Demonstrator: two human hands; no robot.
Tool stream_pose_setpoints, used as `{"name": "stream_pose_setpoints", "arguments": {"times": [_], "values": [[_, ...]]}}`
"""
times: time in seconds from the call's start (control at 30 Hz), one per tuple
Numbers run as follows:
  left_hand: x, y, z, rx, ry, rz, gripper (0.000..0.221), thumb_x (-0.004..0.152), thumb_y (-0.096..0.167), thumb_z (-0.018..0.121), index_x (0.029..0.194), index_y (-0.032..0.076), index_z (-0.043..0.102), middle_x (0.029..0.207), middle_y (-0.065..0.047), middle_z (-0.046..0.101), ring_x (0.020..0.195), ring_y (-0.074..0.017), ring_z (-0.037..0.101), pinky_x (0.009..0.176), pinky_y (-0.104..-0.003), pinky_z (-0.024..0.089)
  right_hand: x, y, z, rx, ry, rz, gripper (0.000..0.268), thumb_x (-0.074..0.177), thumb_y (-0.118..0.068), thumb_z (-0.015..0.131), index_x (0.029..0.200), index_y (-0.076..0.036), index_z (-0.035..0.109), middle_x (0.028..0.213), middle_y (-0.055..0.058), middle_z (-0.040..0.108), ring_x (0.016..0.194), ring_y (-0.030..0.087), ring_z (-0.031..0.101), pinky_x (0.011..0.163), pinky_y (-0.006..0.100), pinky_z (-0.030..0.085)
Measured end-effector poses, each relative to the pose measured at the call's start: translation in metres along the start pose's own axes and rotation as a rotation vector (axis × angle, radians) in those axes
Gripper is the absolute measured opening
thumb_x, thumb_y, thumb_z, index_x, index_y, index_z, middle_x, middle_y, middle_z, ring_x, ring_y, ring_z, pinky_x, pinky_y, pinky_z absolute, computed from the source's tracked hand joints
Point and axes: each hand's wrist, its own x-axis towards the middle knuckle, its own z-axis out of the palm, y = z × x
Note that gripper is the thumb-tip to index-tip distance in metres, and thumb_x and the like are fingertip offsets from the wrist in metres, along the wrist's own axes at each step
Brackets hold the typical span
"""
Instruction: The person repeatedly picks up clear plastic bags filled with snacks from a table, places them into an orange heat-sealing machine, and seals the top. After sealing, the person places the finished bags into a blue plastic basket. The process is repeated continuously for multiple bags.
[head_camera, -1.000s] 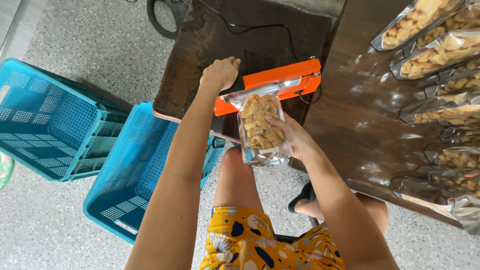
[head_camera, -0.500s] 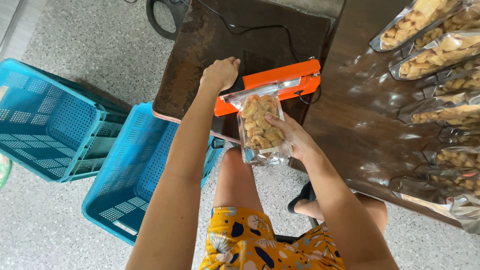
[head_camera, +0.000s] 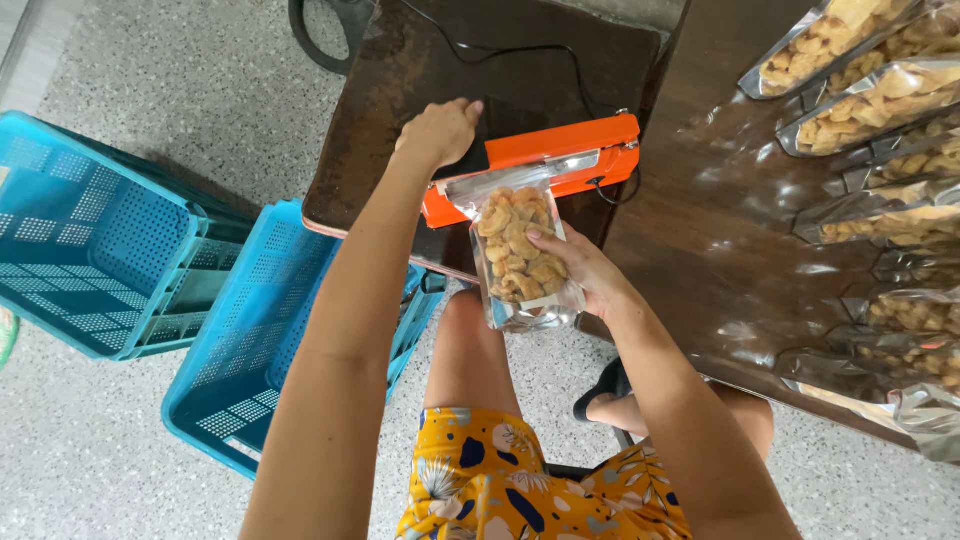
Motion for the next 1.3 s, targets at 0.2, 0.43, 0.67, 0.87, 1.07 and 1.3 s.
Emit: {"name": "stream_pose_setpoints", "arguments": {"times": [0.2, 0.43, 0.67, 0.87, 1.07, 1.3], "values": [[-0.017, 0.018, -0.040, -0.071, 0.142, 0.138, 0.048, 0.102, 0.054, 0.048, 0.126, 0.016, 0.066, 0.117, -0.021, 0.071, 0.112, -0.0439, 0.065, 0.096, -0.054, 0.052, -0.012, 0.016, 0.003, -0.295, -0.071, 0.020, 0.093, 0.077, -0.042, 0.082, 0.150, -0.004, 0.038, 0.135, 0.020, 0.063, 0.122, 0.031, 0.066, 0.102, 0.048, 0.057], [-0.135, -0.082, -0.104, -0.645, 0.056, 0.226, 0.048, 0.103, 0.031, 0.070, 0.133, -0.003, 0.055, 0.114, -0.021, 0.072, 0.097, -0.0358, 0.074, 0.073, -0.045, 0.059, -0.008, 0.055, 0.026, -0.623, -0.278, -0.007, 0.116, 0.069, -0.043, 0.088, 0.160, -0.010, 0.024, 0.152, 0.018, 0.052, 0.141, 0.030, 0.049, 0.118, 0.048, 0.037], [-0.222, -0.172, -0.060, -0.650, -0.361, 0.144, 0.058, 0.098, 0.040, 0.065, 0.140, 0.001, 0.058, 0.113, -0.011, 0.071, 0.102, -0.0136, 0.062, 0.081, -0.030, 0.054, 0.015, 0.076, 0.100, -0.777, -0.477, -0.024, 0.119, 0.068, -0.044, 0.089, 0.162, -0.010, 0.025, 0.157, 0.018, 0.049, 0.145, 0.031, 0.046, 0.120, 0.044, 0.035], [-0.275, -0.247, -0.066, -0.560, 0.024, 0.145, 0.034, 0.109, 0.031, 0.056, 0.129, 0.007, 0.069, 0.099, -0.011, 0.078, 0.092, -0.0228, 0.069, 0.081, -0.038, 0.056, 0.074, 0.098, 0.142, -1.031, -0.558, -0.173, 0.100, 0.086, -0.041, 0.078, 0.163, -0.008, 0.023, 0.162, 0.022, 0.038, 0.147, 0.031, 0.040, 0.117, 0.046, 0.038], [-0.240, -0.299, 0.031, -0.167, 0.231, -0.116, 0.019, 0.106, 0.023, 0.053, 0.118, 0.007, 0.055, 0.091, -0.026, 0.072, 0.084, -0.0483, 0.069, 0.072, -0.058, 0.053, 0.092, 0.091, 0.113, -1.040, -0.437, -0.096, 0.068, 0.097, -0.029, 0.065, 0.155, -0.007, 0.036, 0.143, 0.022, 0.060, 0.131, 0.030, 0.062, 0.109, 0.041, 0.050], [-0.161, -0.388, 0.264, 0.005, 0.248, -0.127, 0.012, 0.099, 0.009, 0.048, 0.110, 0.010, 0.050, 0.111, -0.019, 0.071, 0.107, -0.0408, 0.069, 0.085, -0.053, 0.057, 0.084, 0.094, 0.068, -0.907, -0.326, 0.024, 0.058, 0.098, -0.025, 0.062, 0.150, -0.005, 0.045, 0.137, 0.018, 0.065, 0.130, 0.026, 0.062, 0.106, 0.040, 0.052]]}}
